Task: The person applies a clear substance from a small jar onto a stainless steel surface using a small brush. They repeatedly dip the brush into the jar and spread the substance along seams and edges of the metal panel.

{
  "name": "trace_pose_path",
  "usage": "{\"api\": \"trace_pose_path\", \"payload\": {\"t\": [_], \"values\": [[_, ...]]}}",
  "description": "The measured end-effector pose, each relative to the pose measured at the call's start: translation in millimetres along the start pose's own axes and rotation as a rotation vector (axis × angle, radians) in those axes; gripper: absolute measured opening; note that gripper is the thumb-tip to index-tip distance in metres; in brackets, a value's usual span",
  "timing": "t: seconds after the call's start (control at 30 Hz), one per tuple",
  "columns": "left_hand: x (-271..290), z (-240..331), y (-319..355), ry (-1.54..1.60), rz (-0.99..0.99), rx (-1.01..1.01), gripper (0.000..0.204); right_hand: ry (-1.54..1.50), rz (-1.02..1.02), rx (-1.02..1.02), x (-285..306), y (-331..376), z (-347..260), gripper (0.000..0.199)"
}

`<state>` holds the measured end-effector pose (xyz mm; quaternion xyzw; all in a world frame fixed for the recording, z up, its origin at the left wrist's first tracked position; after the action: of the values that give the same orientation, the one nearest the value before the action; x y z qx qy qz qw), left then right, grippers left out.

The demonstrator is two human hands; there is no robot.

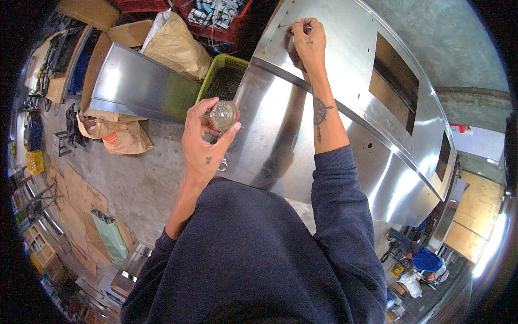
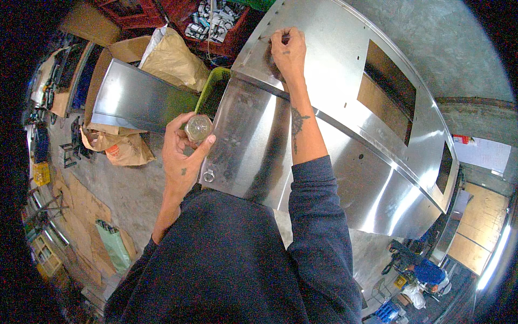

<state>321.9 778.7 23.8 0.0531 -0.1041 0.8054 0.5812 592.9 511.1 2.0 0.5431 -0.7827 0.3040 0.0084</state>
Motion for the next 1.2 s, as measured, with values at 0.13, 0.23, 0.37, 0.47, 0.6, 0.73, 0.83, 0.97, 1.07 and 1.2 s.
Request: {"api": "trace_pose_path", "payload": {"t": [0.13, 0.23, 0.37, 0.47, 0.6, 0.73, 0.83, 0.97, 1.07, 1.2], "values": [[1.1, -0.8, 0.0, -0.01, 0.009, -0.008, 0.065, 0.01, -0.007, 0.0, 1.2, 0.7, -5.0, 0.032], [1.2, -0.4, -0.3, -0.004, 0.014, -0.011, 0.064, -0.026, 0.005, -0.026, 1.1, 0.1, -3.3, 0.032], [1.7, 0.6, -0.2, -0.002, 0.017, -0.008, 0.064, 0.003, 0.0, -0.033, 0.9, 0.8, -6.2, 0.032], [0.8, 0.4, 0.1, -0.006, 0.017, -0.008, 0.064, -0.004, 0.008, -0.022, 1.3, 0.2, -3.6, 0.032], [0.3, 2.0, -0.4, -0.01, 0.015, 0.001, 0.064, -0.009, 0.013, -0.019, 0.3, -1.2, 1.1, 0.032], [1.0, 3.7, -0.1, -0.023, 0.017, -0.008, 0.064, -0.018, -0.01, -0.025, -1.2, -1.3, 0.9, 0.032], [1.6, 0.4, 0.0, -0.008, 0.017, -0.009, 0.065, -0.051, 0.015, -0.018, -0.8, 1.9, -2.9, 0.031], [0.8, 1.4, -0.7, -0.005, 0.013, -0.003, 0.065, -0.022, -0.014, -0.036, 0.5, -0.3, 1.1, 0.032], [-0.2, 1.5, -3.4, 0.002, 0.018, -0.014, 0.064, -0.058, 0.004, -0.071, 7.5, -3.6, 8.3, 0.032], [3.1, -1.2, -5.2, 0.019, 0.048, -0.005, 0.064, -0.241, 0.118, -0.229, 29.1, 7.6, -16.7, 0.027]]}}
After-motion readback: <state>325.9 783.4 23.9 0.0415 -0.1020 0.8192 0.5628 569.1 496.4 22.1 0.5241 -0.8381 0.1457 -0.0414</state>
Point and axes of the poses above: each hand's wrist, its own y-axis away from the middle knuckle, its own x-axis out of the back of the hand, z = x × y, the point moved 8 cm from there along -y, towards the middle knuckle, and after that the axes turned 7 degrees about z, right-handed, at the moved point
